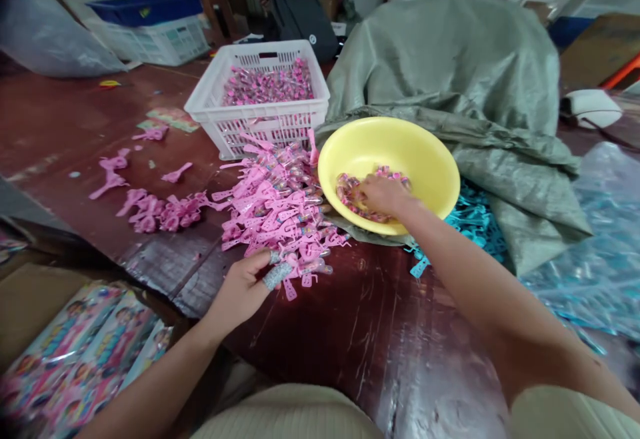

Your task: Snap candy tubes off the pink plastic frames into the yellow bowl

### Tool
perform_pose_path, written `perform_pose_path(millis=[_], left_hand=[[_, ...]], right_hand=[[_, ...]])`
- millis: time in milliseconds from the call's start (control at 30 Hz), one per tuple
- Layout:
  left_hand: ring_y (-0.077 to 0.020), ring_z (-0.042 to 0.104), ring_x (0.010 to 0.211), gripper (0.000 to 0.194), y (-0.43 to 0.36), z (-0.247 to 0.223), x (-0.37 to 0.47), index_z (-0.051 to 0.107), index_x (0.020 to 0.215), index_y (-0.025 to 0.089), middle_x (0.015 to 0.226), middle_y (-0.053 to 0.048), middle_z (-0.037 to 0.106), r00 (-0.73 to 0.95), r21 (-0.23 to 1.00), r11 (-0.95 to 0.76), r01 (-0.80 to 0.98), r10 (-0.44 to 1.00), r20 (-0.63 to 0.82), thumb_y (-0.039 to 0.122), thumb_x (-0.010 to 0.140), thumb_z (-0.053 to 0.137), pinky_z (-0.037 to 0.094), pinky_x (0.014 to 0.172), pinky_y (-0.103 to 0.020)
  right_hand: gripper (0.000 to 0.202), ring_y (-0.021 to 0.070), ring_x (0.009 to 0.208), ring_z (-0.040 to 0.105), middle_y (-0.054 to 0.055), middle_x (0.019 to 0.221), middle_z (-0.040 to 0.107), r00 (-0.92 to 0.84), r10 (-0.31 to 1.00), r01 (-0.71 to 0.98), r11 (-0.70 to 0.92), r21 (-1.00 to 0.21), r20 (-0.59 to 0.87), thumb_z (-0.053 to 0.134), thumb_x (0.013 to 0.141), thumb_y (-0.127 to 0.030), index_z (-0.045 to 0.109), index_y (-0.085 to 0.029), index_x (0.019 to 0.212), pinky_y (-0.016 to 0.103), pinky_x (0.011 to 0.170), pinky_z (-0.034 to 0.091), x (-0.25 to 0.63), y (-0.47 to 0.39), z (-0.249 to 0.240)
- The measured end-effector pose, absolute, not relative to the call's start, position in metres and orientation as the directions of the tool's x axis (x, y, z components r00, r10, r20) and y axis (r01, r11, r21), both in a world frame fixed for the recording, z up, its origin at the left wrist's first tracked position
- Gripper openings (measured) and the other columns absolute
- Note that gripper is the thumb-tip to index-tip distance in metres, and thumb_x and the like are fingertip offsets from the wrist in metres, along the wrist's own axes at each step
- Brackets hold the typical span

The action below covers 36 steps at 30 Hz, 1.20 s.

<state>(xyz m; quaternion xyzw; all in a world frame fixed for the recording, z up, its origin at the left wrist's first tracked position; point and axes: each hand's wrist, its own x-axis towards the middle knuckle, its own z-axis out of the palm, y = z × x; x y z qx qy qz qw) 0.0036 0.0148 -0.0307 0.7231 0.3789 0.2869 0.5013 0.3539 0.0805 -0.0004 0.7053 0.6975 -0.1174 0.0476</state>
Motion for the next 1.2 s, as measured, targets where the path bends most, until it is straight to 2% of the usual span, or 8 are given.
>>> perform_pose_path(millis=[67,167,300,467,700,933,1067,1200], left_hand=[[-0.0122,0.047,0.071,0.032,0.018,-0.030,0.005,0.057,0.070,0.013,0.071,0.000,0.052,0.565,0.955,-0.192,0.225,0.824,0.033,0.033,0.095,0.061,0.035,0.067,-0.025],[-0.0127,0.047,0.071,0.036,0.020,-0.029,0.010,0.060,0.069,0.013,0.069,-0.001,0.053,0.582,0.976,-0.136,0.167,0.813,0.014,0.038,0.095,0.063,0.037,0.068,-0.025],[-0.0143,0.052,0.075,0.029,0.017,-0.026,0.019,0.066,0.077,0.013,0.077,-0.003,0.059,0.620,0.990,-0.118,0.077,0.783,0.046,0.036,0.094,0.064,0.040,0.071,-0.026],[-0.0149,0.054,0.077,0.024,0.010,-0.018,0.020,0.066,0.076,0.014,0.079,-0.004,0.061,0.648,0.978,-0.201,0.051,0.752,0.120,0.028,0.096,0.060,0.041,0.071,-0.027],[-0.0152,0.059,0.077,0.022,-0.002,-0.015,0.012,0.069,0.082,0.014,0.083,-0.006,0.064,0.646,0.920,-0.362,0.151,0.740,0.185,0.020,0.097,0.055,0.046,0.070,-0.028],[-0.0174,0.067,0.098,0.021,-0.006,-0.026,0.001,0.069,0.107,0.016,0.114,-0.008,0.070,0.618,0.649,-0.705,0.287,0.654,0.437,0.013,0.095,0.052,0.054,0.084,-0.028],[-0.0173,0.068,0.095,0.024,0.001,-0.021,-0.004,0.069,0.105,0.015,0.110,-0.007,0.070,0.618,0.633,-0.713,0.302,0.652,0.439,0.008,0.091,0.050,0.055,0.079,-0.028],[-0.0167,0.068,0.093,0.020,0.005,-0.017,-0.005,0.069,0.097,0.014,0.108,-0.008,0.070,0.606,0.622,-0.739,0.259,0.625,0.492,0.007,0.090,0.051,0.054,0.077,-0.027]], right_hand=[[0.027,0.0307,0.107,0.061,0.015,0.115,0.065,0.008,0.993,0.988,-0.027,-0.155,-0.122,0.052,0.093,-0.040,0.061,-0.020,0.109,0.049,0.091,0.051,0.342,0.063,0.010],[0.027,0.0213,0.095,0.064,0.009,0.108,0.067,-0.135,0.990,0.819,0.130,-0.558,0.034,0.055,0.094,-0.040,0.055,-0.024,0.114,0.036,0.082,0.055,0.306,0.022,0.028],[0.024,0.0110,0.070,0.058,0.004,0.090,0.064,-0.309,0.951,0.588,0.172,-0.790,-0.023,0.061,0.091,-0.034,0.058,-0.021,0.111,0.021,0.056,0.046,0.259,-0.022,0.041],[0.032,0.0100,0.071,0.059,0.003,0.093,0.069,-0.381,0.924,0.601,0.232,-0.765,-0.019,0.062,0.093,-0.038,0.065,-0.022,0.120,0.023,0.063,0.048,0.257,-0.027,0.045],[0.030,0.0170,0.106,0.064,0.006,0.118,0.068,-0.509,0.854,0.741,0.499,-0.449,0.109,0.055,0.098,-0.034,0.063,-0.025,0.126,0.030,0.090,0.050,0.256,-0.035,0.045],[0.041,0.0142,0.075,0.059,0.003,0.078,0.065,-0.372,0.923,0.810,0.271,-0.520,-0.097,0.043,0.102,-0.047,0.068,-0.019,0.086,0.029,0.070,0.043,0.237,-0.037,0.040],[0.044,0.0124,0.071,0.060,0.004,0.096,0.069,-0.321,0.946,0.777,0.242,-0.581,-0.035,0.065,0.089,-0.053,0.061,-0.023,0.122,0.027,0.067,0.047,0.236,-0.036,0.038],[0.028,0.0151,0.093,0.068,0.004,0.110,0.072,-0.420,0.904,0.712,0.379,-0.591,0.074,0.060,0.096,-0.040,0.062,-0.024,0.119,0.028,0.083,0.052,0.236,-0.037,0.037]])
